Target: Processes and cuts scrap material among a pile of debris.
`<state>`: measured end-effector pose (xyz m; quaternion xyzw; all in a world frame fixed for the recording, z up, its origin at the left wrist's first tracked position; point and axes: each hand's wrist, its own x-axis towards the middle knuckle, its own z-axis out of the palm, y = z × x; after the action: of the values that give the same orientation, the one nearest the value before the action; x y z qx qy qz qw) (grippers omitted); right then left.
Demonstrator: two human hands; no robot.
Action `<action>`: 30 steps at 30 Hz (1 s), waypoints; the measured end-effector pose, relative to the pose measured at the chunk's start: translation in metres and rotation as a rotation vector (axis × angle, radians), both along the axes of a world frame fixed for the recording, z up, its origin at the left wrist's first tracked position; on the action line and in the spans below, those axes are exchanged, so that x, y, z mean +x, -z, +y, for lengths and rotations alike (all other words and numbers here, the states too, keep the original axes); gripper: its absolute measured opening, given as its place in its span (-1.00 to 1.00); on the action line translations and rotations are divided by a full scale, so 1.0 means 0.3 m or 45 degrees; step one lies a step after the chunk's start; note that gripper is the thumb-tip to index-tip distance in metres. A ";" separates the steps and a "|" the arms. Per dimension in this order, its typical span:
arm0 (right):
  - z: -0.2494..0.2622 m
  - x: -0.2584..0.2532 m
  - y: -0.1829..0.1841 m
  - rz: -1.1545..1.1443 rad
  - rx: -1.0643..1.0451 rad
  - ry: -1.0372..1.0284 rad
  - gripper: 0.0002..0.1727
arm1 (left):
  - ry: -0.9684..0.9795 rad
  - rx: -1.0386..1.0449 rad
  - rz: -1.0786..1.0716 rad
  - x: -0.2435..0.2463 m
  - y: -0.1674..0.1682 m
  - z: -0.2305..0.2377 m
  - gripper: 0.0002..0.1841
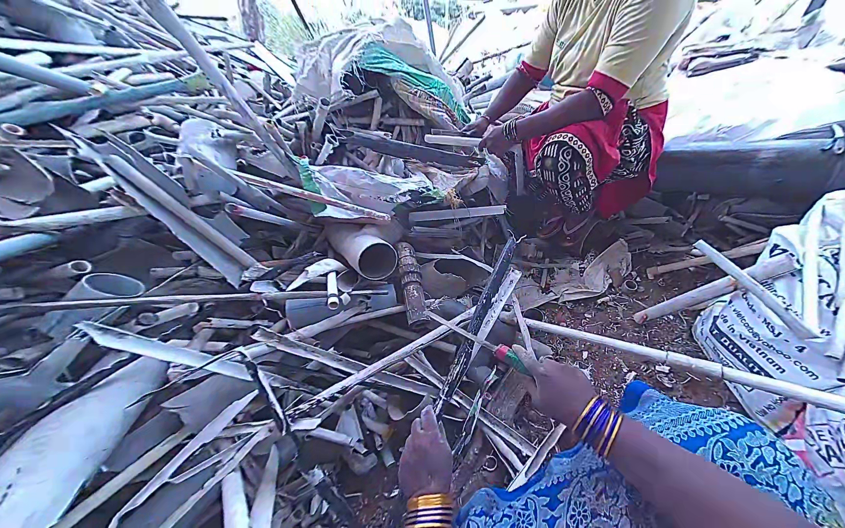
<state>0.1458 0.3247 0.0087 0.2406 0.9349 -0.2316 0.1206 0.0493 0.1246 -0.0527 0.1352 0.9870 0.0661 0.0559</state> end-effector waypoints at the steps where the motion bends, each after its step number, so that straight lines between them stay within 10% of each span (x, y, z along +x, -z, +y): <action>1: 0.062 -0.009 -0.002 0.026 0.020 0.153 -0.35 | 0.011 0.003 0.002 0.006 0.002 -0.004 -0.58; 5: 0.192 -0.025 -0.008 0.017 -0.043 0.507 -0.31 | 0.057 0.006 -0.005 0.011 0.019 -0.004 -0.59; 12: -0.096 -0.005 -0.006 -0.149 -0.092 -0.151 -0.34 | 0.060 0.095 -0.250 -0.020 0.011 -0.013 -0.50; 24: -0.013 0.090 -0.009 -0.192 -0.145 -0.181 -0.41 | 0.393 0.172 -0.624 0.006 0.119 -0.050 -0.49; 30: 0.148 0.386 -0.168 0.595 -0.695 0.349 -0.54 | 0.537 0.099 -0.559 0.075 0.152 -0.035 -0.46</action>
<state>0.2616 0.3691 0.0591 0.2631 0.8003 -0.5345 -0.0682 0.0719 0.1140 -0.0984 0.3218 0.8981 0.1185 0.2752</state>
